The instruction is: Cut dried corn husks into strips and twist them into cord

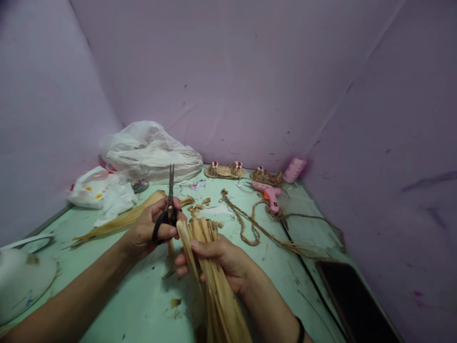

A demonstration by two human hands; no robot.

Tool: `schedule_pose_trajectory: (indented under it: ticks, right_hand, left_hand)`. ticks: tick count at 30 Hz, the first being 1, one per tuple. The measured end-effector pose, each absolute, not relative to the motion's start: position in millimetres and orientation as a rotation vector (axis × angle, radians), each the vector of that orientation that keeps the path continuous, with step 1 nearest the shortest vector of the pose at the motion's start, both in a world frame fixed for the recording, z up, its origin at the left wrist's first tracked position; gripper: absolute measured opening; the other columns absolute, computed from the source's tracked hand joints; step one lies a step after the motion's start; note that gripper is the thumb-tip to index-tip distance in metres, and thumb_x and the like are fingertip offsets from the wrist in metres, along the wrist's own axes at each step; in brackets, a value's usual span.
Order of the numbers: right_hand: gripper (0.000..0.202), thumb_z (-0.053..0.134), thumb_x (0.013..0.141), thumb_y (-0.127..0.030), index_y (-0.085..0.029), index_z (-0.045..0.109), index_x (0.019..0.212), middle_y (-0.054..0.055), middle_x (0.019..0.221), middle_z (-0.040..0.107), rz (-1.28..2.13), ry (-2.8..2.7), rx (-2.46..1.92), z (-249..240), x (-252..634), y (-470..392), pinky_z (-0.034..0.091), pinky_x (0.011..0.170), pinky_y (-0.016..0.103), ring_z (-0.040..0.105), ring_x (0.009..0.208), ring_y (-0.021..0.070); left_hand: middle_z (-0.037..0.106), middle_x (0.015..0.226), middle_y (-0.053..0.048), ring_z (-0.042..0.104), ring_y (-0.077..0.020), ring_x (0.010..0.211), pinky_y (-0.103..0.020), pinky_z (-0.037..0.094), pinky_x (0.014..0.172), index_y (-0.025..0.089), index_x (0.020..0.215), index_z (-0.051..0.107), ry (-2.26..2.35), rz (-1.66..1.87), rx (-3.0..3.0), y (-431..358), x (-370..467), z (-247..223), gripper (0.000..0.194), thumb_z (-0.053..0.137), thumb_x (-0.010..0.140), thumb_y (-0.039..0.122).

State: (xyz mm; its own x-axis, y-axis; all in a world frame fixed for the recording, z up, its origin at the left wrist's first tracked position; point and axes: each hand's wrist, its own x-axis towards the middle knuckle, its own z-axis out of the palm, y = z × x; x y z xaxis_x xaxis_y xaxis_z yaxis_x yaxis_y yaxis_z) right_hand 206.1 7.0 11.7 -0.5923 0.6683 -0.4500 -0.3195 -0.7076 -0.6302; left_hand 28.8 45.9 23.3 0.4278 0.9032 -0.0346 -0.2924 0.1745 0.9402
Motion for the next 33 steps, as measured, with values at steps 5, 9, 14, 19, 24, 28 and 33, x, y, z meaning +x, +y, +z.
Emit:
schedule_pose_trajectory:
  ticks: [5, 9, 14, 19, 24, 28, 33]
  right_hand:
    - [0.032, 0.076, 0.052, -0.024, -0.013, 0.059, 0.077, -0.003, 0.055, 0.056, 1.584, -0.81, -1.295, 13, 196, 8, 0.042, 0.045, 0.021, 0.05, 0.045, 0.0088]
    - [0.026, 0.072, 0.053, -0.02, -0.014, 0.06, 0.075, 0.0, 0.062, 0.061, 1.272, -1.038, -1.443, 16, 191, 5, 0.043, 0.05, 0.024, 0.054, 0.055, 0.0138]
    - [0.035, 0.074, 0.055, -0.025, -0.015, 0.062, 0.086, 0.004, 0.077, 0.067, 1.585, -0.898, -1.267, 26, 193, 0, 0.046, 0.052, 0.023, 0.061, 0.064, 0.016]
    - [0.029, 0.074, 0.057, -0.025, -0.012, 0.063, 0.08, 0.007, 0.074, 0.067, 2.058, -0.568, -1.144, 27, 196, 0, 0.039, 0.036, 0.015, 0.063, 0.058, 0.0143]
    - [0.033, 0.073, 0.06, -0.022, -0.011, 0.064, 0.09, 0.004, 0.07, 0.066, 2.069, -0.535, -1.042, 15, 186, -3, 0.045, 0.039, 0.017, 0.059, 0.051, 0.0102]
    - [0.029, 0.075, 0.059, -0.025, -0.01, 0.063, 0.081, 0.004, 0.066, 0.065, 2.042, -0.537, -1.066, 13, 184, -2, 0.041, 0.037, 0.015, 0.06, 0.051, 0.0111]
    - [0.025, 0.076, 0.058, -0.025, -0.014, 0.062, 0.076, -0.001, 0.055, 0.06, 1.723, -0.582, -1.199, 25, 213, 12, 0.039, 0.036, 0.016, 0.05, 0.038, 0.0066]
  left_hand:
    - [0.066, 0.075, -0.002, 0.055, -0.0091, 0.055, -0.015, 0.034, 0.042, 0.019, 0.091, 0.046, 1.006, 1.032, 1.145, 48, 31, 26, 0.042, 0.072, 0.058, 0.023]
    - [0.056, 0.053, 0.005, 0.047, -0.0071, 0.042, -0.015, 0.028, 0.037, 0.018, 0.088, 0.048, 1.216, 0.986, 1.161, 42, 40, 34, 0.044, 0.074, 0.055, 0.03]
    - [0.052, 0.05, 0.008, 0.039, -0.0045, 0.039, -0.015, 0.029, 0.038, 0.017, 0.083, 0.049, 1.275, 1.069, 1.114, 36, 46, 43, 0.043, 0.074, 0.049, 0.026]
    - [0.053, 0.053, 0.007, 0.043, -0.0052, 0.043, -0.016, 0.033, 0.04, 0.018, 0.084, 0.049, 1.286, 1.219, 1.106, 33, 48, 42, 0.039, 0.07, 0.052, 0.022]
    - [0.051, 0.052, 0.009, 0.043, -0.0059, 0.039, -0.016, 0.035, 0.038, 0.019, 0.085, 0.047, 1.346, 1.308, 1.056, 28, 57, 29, 0.035, 0.066, 0.057, 0.02]
    - [0.053, 0.054, 0.007, 0.045, -0.0075, 0.041, -0.019, 0.04, 0.039, 0.019, 0.087, 0.045, 1.348, 1.319, 1.05, 30, 57, 26, 0.034, 0.065, 0.059, 0.023]
    - [0.057, 0.058, 0.002, 0.056, -0.0143, 0.051, -0.019, 0.036, 0.039, 0.018, 0.09, 0.047, 1.3, 0.973, 1.227, 39, 38, 39, 0.038, 0.067, 0.06, 0.033]
